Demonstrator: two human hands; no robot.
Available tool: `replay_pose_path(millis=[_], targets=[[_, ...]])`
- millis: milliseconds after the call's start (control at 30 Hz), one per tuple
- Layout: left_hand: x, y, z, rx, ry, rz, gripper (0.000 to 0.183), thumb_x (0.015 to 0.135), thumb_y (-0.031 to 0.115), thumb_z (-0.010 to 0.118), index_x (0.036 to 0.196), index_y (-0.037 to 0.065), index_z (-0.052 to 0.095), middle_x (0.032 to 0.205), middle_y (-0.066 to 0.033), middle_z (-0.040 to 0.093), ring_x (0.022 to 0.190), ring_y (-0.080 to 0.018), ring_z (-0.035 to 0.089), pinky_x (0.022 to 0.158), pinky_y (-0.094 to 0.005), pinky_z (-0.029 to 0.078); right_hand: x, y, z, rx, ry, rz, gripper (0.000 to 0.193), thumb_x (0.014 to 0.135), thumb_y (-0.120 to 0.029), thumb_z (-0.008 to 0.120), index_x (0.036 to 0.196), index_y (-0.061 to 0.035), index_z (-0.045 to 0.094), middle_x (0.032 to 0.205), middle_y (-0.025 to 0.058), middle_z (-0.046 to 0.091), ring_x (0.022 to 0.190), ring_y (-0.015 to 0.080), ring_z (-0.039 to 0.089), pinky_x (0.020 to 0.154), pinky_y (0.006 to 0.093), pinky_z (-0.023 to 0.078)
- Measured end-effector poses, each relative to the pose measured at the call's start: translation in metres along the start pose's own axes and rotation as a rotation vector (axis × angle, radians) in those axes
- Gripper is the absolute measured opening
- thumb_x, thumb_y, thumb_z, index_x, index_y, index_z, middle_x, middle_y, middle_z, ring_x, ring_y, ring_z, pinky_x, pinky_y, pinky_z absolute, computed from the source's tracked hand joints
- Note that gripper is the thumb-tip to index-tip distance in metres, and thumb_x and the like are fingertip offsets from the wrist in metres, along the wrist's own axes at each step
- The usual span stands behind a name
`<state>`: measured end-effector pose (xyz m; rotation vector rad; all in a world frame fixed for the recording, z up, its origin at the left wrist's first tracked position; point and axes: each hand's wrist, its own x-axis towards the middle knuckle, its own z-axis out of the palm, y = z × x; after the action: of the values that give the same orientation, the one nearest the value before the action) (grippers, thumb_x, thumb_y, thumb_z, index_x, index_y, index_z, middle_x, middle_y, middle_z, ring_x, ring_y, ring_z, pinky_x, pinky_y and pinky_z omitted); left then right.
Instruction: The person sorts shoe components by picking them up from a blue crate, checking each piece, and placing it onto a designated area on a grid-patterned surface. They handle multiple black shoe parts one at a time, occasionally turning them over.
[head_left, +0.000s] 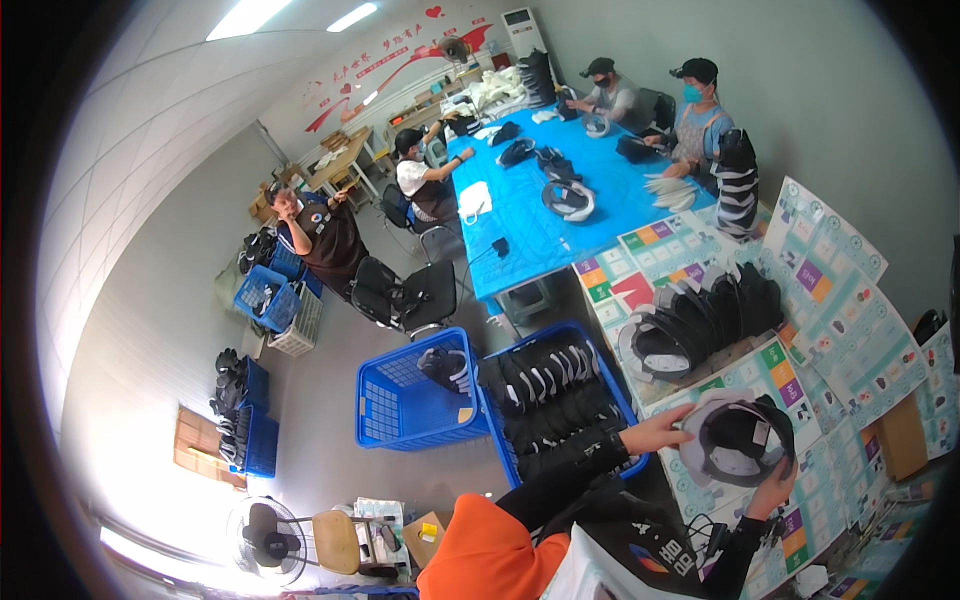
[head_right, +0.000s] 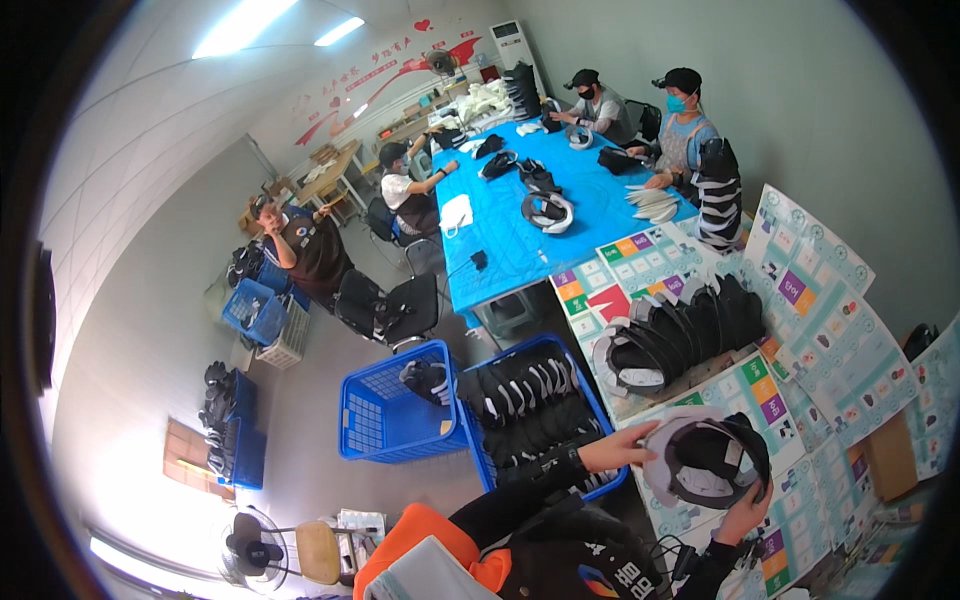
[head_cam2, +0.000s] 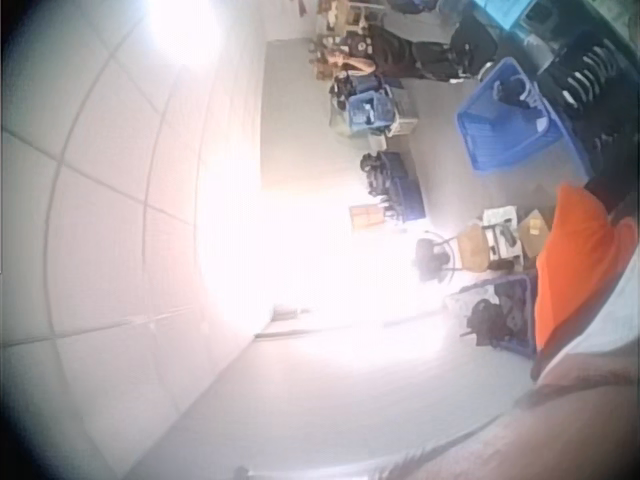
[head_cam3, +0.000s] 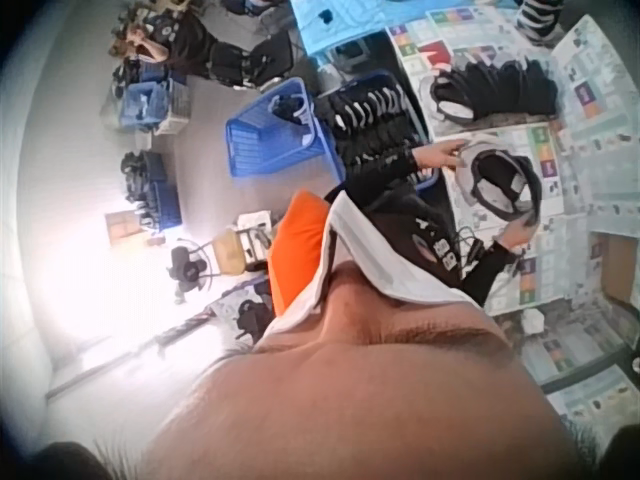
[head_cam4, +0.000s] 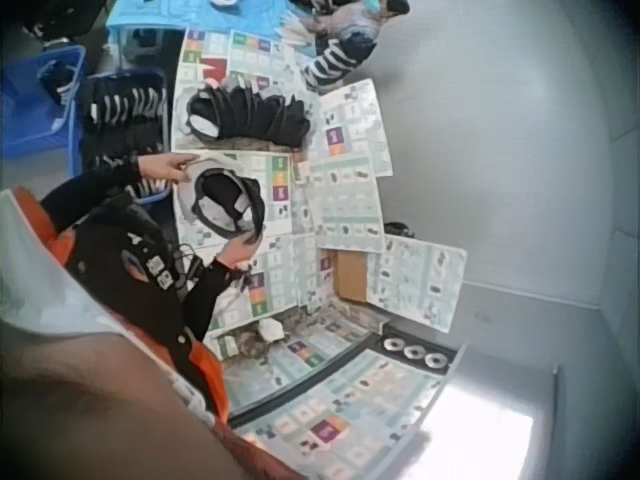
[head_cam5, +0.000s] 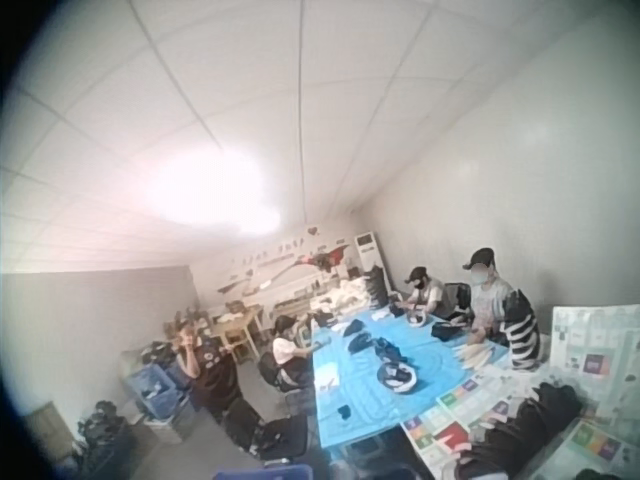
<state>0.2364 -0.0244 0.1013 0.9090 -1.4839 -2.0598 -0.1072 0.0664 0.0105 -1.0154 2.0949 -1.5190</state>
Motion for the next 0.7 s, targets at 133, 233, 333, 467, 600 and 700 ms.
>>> replay_pose_path(millis=[133,233,333,467,600,700], targets=[[0.009,0.034,0.010,-0.049,0.098,0.321,0.058,0.101,0.018,0.064,0.155,0.009,0.044,0.138,-0.0063,0.059,0.111,-0.0112,0.057,0.091,-0.0283,0.051,-0.014,-0.004,0.020,0.105,-0.004,-0.165,0.038,0.110,-0.017,0.051,0.145,-0.0030,0.053,0.142,0.0174,0.060,0.125,0.0292,0.062,0.101,0.0395,0.049],[0.003,0.042,0.006,0.279,0.413,0.291,0.034,0.102,0.027,0.066,0.127,0.004,0.069,0.097,-0.0049,0.074,0.087,-0.0098,0.062,0.081,-0.0293,0.051,-0.014,-0.026,0.021,0.163,-0.291,-0.071,0.041,0.108,-0.018,0.055,0.145,-0.0003,0.051,0.135,0.0147,0.060,0.120,0.0225,0.059,0.104,0.0354,0.045],[-0.009,0.034,-0.006,0.349,0.534,0.265,0.035,0.102,0.030,0.065,0.125,0.005,0.069,0.096,-0.0050,0.073,0.082,-0.0099,0.062,0.075,-0.0291,0.051,-0.021,-0.037,0.022,-0.036,-0.341,-0.161,0.040,0.103,-0.010,0.059,0.141,-0.0003,0.053,0.131,0.0112,0.060,0.121,0.0208,0.058,0.092,0.0332,0.052],[-0.018,0.024,-0.009,0.400,0.596,0.086,0.035,0.099,0.030,0.065,0.123,0.005,0.068,0.098,-0.0169,0.074,0.084,-0.0270,0.070,0.078,-0.0354,0.053,-0.025,-0.091,-0.014,0.002,-0.358,-0.160,0.026,0.102,-0.008,0.059,0.128,-0.0015,0.060,0.105,0.0081,0.066,0.091,0.0160,0.065,0.072,0.0299,0.051],[0.003,-0.011,-0.007,0.448,0.636,0.128,0.028,0.101,0.026,0.066,0.116,0.003,0.072,0.080,-0.0070,0.070,0.072,-0.0110,0.060,0.068,-0.0330,0.051,-0.055,-0.224,-0.062,0.342,-0.803,0.173,0.011,0.102,-0.002,0.053,0.102,-0.0007,0.064,0.062,-0.0036,0.048,0.051,0.0033,0.041,0.048,0.0218,0.031],[-0.002,-0.029,-0.035,0.716,0.622,0.016,0.025,0.099,0.024,0.064,0.100,0.000,0.072,0.088,-0.0165,0.074,0.070,-0.0275,0.067,0.063,-0.0415,0.051,-0.066,-0.300,-0.072,0.391,-1.232,-0.360,0.017,0.100,-0.008,0.063,0.115,-0.0023,0.069,0.083,0.0039,0.071,0.065,0.0136,0.064,0.057,0.0305,0.047]])
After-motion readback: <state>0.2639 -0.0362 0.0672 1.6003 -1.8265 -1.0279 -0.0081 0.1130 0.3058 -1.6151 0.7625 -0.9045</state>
